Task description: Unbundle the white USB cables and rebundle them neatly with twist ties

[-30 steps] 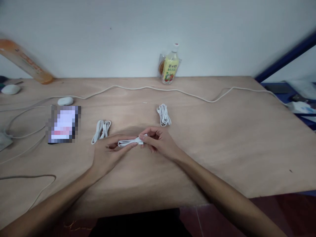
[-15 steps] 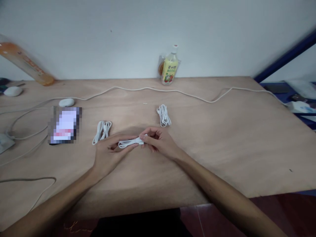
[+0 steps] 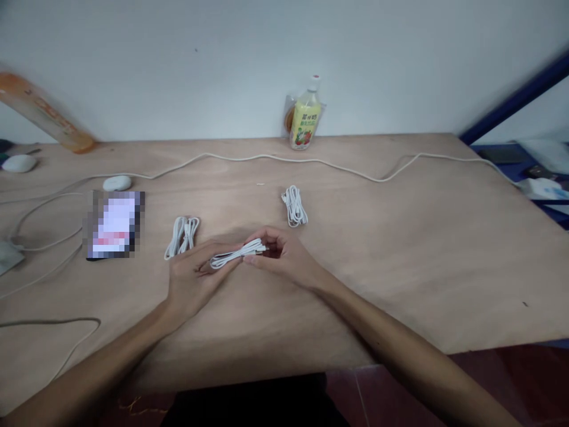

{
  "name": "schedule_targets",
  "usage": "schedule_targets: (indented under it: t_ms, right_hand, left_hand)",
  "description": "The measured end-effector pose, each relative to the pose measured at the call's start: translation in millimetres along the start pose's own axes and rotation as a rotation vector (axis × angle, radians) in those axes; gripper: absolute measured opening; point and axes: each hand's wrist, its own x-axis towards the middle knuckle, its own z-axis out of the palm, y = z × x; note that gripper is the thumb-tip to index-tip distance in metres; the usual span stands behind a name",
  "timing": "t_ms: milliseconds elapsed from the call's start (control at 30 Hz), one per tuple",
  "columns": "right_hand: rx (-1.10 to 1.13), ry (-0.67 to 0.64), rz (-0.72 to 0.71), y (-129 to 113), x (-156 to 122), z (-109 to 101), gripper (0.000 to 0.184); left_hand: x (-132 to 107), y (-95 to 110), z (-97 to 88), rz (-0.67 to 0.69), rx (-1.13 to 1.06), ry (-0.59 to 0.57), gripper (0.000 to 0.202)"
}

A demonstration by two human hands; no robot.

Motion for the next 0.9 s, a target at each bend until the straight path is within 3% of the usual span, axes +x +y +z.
schedule_targets:
  t_ms: [633, 900]
  right_hand:
    - [-0.053, 0.016, 0.027, -7.1, -1.5, 1.7, 0.033]
    - [0.017, 0.028, 0.031, -3.5, -0.6, 3.2, 0.038]
  left_hand:
    - [1.7, 3.3, 3.0, 0.004, 0.034, -0.040, 0.014]
    - [1.3, 3.3, 2.3, -0.055, 0.038, -0.046, 0.013]
